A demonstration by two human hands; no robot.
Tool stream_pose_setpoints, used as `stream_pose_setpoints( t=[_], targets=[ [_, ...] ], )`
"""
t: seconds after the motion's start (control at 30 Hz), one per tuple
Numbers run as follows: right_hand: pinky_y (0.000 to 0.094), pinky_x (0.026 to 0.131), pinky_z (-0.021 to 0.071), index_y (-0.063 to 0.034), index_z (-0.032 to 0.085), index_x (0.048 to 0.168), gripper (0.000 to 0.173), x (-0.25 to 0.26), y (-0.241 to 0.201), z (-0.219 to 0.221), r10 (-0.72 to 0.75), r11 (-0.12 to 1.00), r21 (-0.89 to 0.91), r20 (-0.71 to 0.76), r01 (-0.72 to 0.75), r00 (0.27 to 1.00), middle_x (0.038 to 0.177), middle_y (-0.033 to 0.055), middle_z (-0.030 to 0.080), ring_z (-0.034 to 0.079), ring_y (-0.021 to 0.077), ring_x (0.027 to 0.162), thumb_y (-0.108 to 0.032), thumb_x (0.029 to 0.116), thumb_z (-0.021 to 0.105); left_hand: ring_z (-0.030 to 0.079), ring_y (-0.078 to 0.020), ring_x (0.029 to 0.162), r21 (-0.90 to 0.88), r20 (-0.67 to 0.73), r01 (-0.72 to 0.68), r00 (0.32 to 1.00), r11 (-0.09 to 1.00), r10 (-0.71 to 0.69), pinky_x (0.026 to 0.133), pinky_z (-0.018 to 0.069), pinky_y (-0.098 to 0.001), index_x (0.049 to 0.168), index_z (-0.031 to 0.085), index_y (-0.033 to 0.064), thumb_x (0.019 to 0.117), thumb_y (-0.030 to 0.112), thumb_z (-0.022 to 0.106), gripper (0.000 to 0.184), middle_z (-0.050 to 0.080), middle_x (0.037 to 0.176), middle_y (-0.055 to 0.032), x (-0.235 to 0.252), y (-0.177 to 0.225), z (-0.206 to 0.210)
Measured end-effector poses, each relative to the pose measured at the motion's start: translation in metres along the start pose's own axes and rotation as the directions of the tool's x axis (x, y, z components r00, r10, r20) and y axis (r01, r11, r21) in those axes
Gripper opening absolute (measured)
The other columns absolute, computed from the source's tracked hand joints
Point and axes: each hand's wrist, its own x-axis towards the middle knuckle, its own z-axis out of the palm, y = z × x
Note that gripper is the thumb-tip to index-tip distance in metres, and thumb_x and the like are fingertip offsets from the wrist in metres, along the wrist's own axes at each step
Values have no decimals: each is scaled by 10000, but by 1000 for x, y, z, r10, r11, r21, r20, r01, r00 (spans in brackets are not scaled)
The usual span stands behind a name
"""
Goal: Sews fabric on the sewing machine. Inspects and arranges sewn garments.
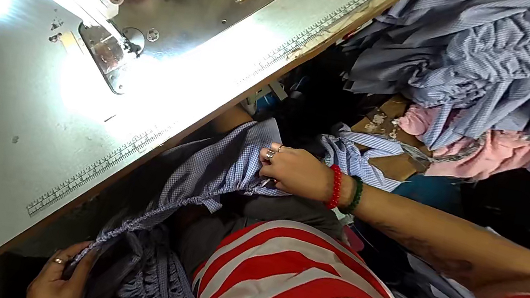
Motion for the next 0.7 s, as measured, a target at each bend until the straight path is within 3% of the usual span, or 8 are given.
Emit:
stream_pose_setpoints(
  t=[0.17, 0.27, 0.37, 0.47, 0.57, 0.63, 0.7],
  targets=[
    [497, 732, 556, -87, 715, 1030, 175, 1, -1, -2, -44, 999, -5, 59, 44, 997, 924, 109, 701, 682, 330, 942, -16, 872, 689, 644, -5, 906, 4, -6, -3, 1000, 1000, 3, 850, 524, -177, 1035, 716, -50, 929, 114, 698, 196, 707, 980, -107, 1, 0, 0],
    [532, 753, 558, -112, 737, 1107, 272, -3, 2, 1, -49, 996, 71, 66, 44, 997, 956, 124, 722, 701, 332, 913, 7, 870, 676, 644, 12, 895, 3, -6, -2, 1000, 1000, 2, 839, 526, -165, 1034, 720, -37, 932, 124, 698, 193, 709, 976, -88, 3, 1, 1],
    [543, 746, 569, -39, 665, 1147, 268, -7, -1, -1, 67, 986, 146, 104, -82, 992, 992, 174, 678, 698, 355, 890, 1, 882, 674, 647, 8, 897, -11, -7, 0, 1000, 1000, 0, 841, 530, -167, 1033, 717, -42, 928, 115, 703, 189, 709, 981, -87, 5, 2, 1],
    [560, 837, 543, 14, 651, 1146, 280, -13, -3, -6, 179, 935, 271, 199, -230, 963, 975, 201, 685, 685, 371, 939, -181, 954, 712, 652, -1, 912, -7, -7, -4, 1000, 1000, 4, 852, 534, -174, 1038, 713, -45, 930, 112, 703, 191, 709, 990, -96, 7, 3, 0],
    [543, 818, 516, 10, 695, 998, 462, -18, 1, -5, 211, 884, 374, 216, -280, 953, 870, 170, 681, 670, 329, 880, -445, 1016, 619, 652, -19, 922, 12, 2, -39, 999, 999, 39, 862, 533, -198, 1046, 712, -61, 937, 112, 688, 206, 711, 991, -123, 8, 2, -1],
    [547, 828, 509, 4, 711, 973, 445, -19, 2, -2, 202, 877, 391, 224, -278, 953, 906, 170, 676, 663, 330, 914, -430, 1018, 620, 651, -12, 917, 13, -2, -44, 999, 999, 44, 859, 531, -190, 1041, 714, -59, 936, 115, 687, 205, 712, 988, -120, 9, 3, 0],
    [550, 841, 512, -10, 712, 1023, 362, -18, 0, -1, 192, 881, 394, 210, -263, 959, 977, 168, 669, 659, 331, 961, -369, 995, 668, 647, 0, 913, 8, -11, -38, 999, 999, 38, 852, 528, -177, 1039, 713, -62, 936, 115, 687, 206, 712, 986, -115, 9, 5, 2]
  ],
)
